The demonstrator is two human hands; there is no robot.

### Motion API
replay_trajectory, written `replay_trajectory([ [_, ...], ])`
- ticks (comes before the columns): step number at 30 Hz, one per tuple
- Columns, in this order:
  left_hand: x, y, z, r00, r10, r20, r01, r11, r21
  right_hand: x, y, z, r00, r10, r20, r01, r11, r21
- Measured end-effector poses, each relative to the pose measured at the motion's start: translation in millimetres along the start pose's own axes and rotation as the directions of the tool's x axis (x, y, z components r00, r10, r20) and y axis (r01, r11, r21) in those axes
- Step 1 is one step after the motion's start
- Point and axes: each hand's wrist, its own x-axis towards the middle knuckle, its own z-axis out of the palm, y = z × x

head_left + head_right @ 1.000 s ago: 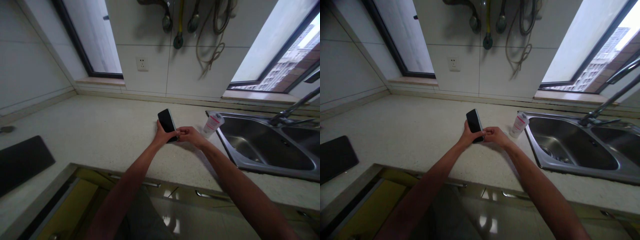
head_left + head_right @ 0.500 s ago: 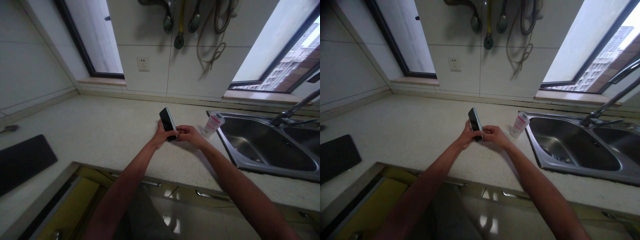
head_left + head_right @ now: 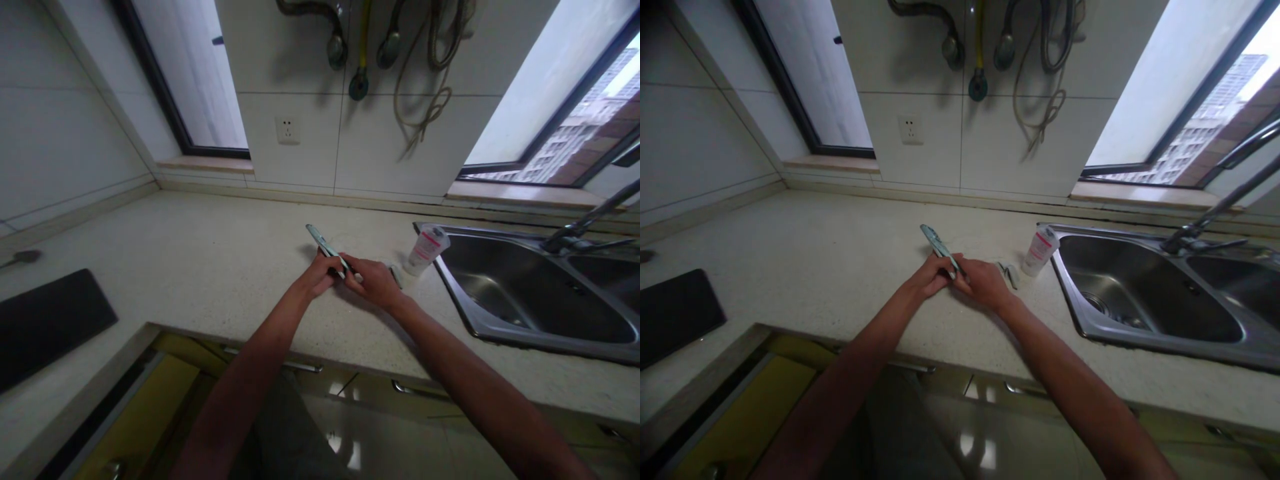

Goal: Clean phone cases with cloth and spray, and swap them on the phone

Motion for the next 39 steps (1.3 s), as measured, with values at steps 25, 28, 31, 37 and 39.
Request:
replay_trajectory([
  [25,-2.2,13.0,-14.4,0.955,-0.237,0.180,0.249,0.968,-0.043,3.9,3.0,-9.2,0.963,-0.156,0.221,0.229,0.905,-0.358],
  [28,-1.3,13.9,-16.1,0.939,-0.276,0.204,0.291,0.956,-0.045,4.2,-0.3,-8.5,0.962,-0.159,0.224,0.236,0.894,-0.380],
  [31,1.7,12.4,-21.3,0.929,-0.301,0.217,0.317,0.948,-0.043,4.4,1.7,-9.2,0.960,-0.164,0.228,0.242,0.895,-0.374],
  [37,-0.7,13.6,-29.6,0.880,-0.377,0.288,0.385,0.922,0.029,0.5,30.3,-30.9,0.982,0.142,-0.126,-0.171,0.949,-0.264],
  [39,-5.4,19.4,-27.0,0.907,-0.294,0.301,0.312,0.950,-0.012,-0.6,34.6,-38.3,0.930,0.266,-0.253,-0.294,0.952,-0.080],
])
